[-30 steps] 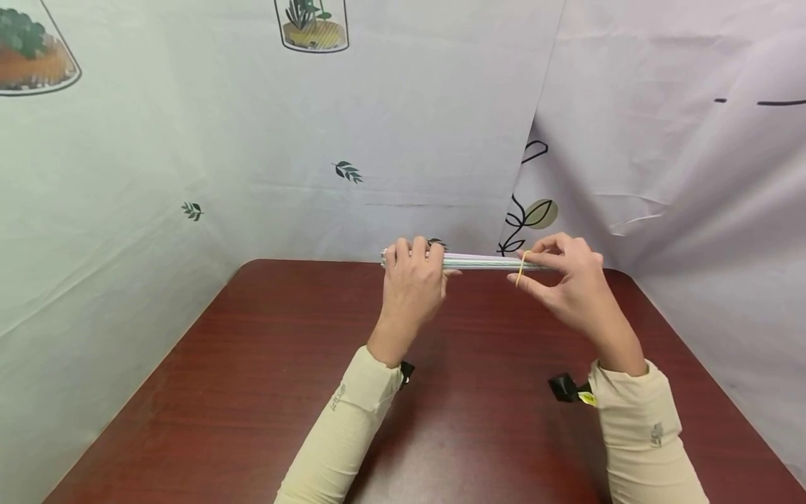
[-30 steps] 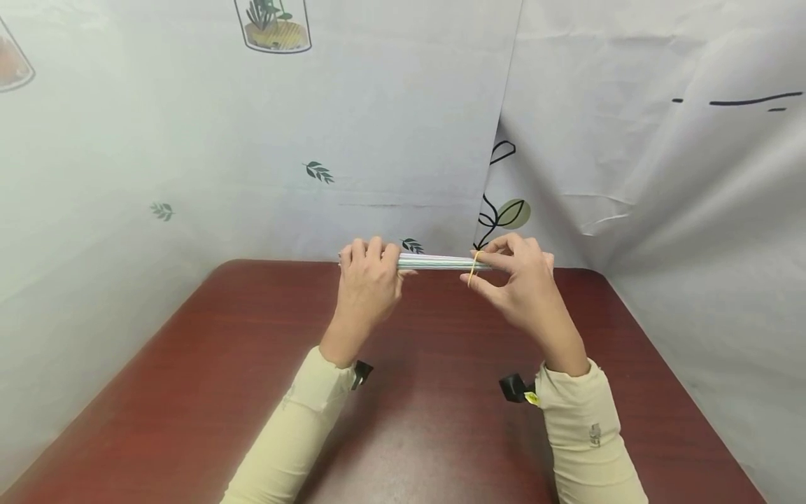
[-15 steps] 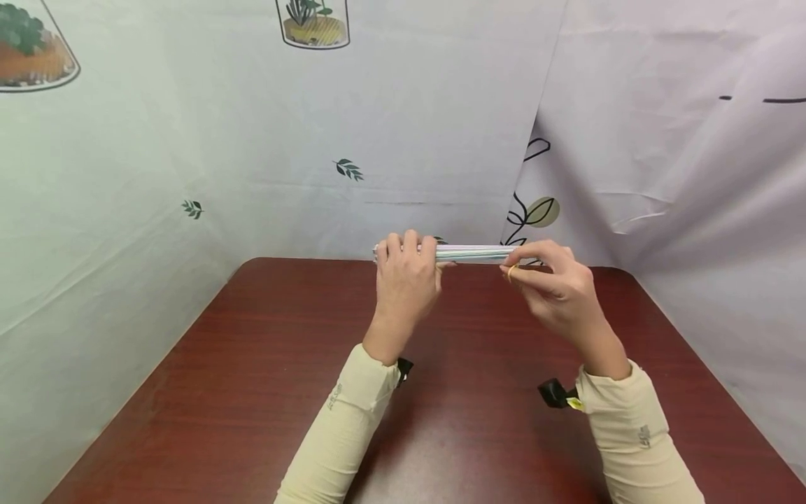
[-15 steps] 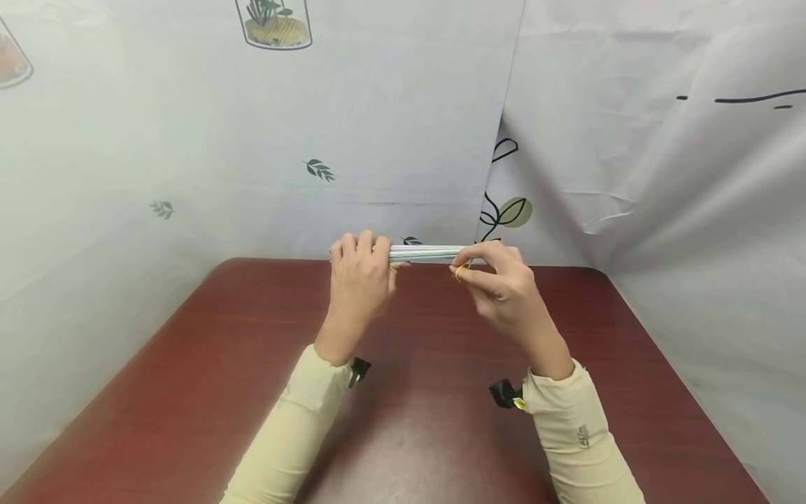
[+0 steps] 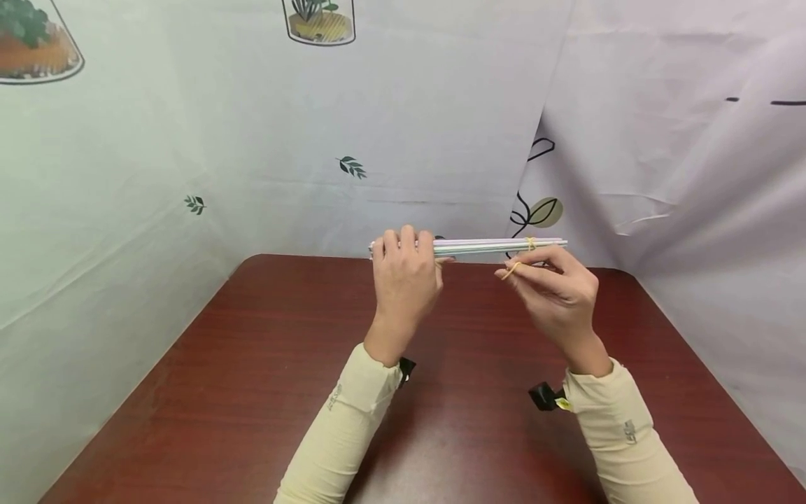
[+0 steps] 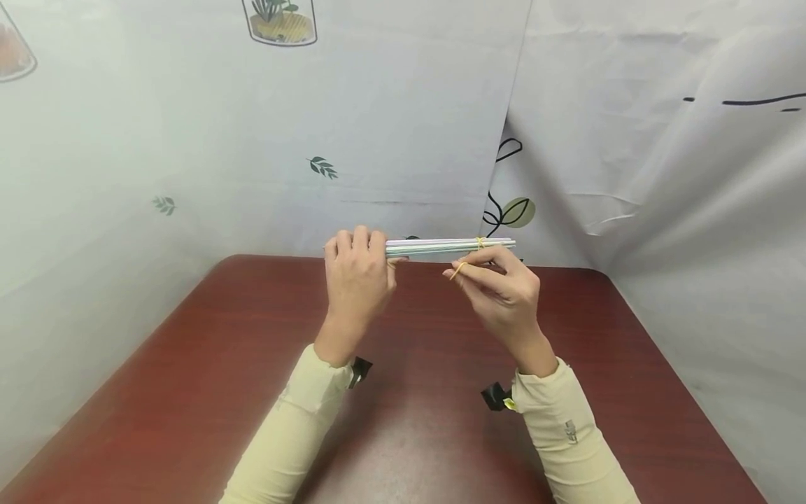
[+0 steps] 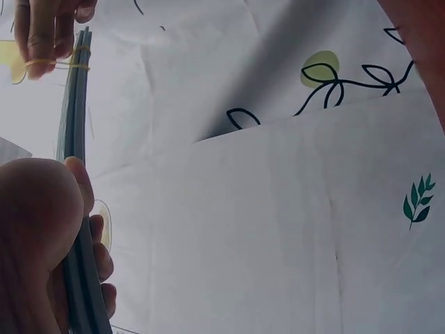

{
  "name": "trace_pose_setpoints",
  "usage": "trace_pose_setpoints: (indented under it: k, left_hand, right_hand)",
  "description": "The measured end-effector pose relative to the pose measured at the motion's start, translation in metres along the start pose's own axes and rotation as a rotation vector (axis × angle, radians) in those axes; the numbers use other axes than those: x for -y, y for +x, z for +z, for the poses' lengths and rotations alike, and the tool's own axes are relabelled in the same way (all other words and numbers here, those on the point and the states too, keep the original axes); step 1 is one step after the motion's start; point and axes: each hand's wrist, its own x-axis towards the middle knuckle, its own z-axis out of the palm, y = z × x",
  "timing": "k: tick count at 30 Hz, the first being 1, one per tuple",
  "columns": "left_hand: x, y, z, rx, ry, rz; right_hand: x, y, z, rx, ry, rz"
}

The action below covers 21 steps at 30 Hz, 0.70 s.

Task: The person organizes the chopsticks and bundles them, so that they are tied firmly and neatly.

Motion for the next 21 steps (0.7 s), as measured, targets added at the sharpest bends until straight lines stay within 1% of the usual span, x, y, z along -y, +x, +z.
trace_pose_setpoints:
  k: [3,5,8,10,14,16,21]
  left_hand:
    - [-0.001,0.0,0.001,-0.003,-0.002,-0.005]
    - [-0.002,0.0,0.001,-0.003,-0.005,-0.009]
    - [-0.002,0.0,0.001,-0.004,-0.01,-0.012]
    - [-0.002,0.0,0.0,-0.003,-0.013,-0.011]
    - [-0.003,-0.001,0.0,0.006,-0.018,-0.01]
    - [-0.003,0.0,-0.001,0.006,-0.022,-0.01]
    - [-0.004,0.001,-0.002,-0.003,-0.027,-0.011]
  right_hand:
    - [0.003,0.001,0.0,-0.064,-0.006,0.045]
    - [0.007,0.002,0.001,-0.105,-0.034,0.089]
    - [0.012,0.003,0.001,-0.162,-0.09,0.168]
    - [0.011,0.002,0.0,-0.197,-0.119,0.232]
    - [0.005,-0.002,-0.005,-0.247,-0.079,0.358]
    - [0.002,-0.004,-0.007,-0.265,-0.05,0.396]
    - [0.005,-0.001,-0.01,-0.294,0.004,0.47]
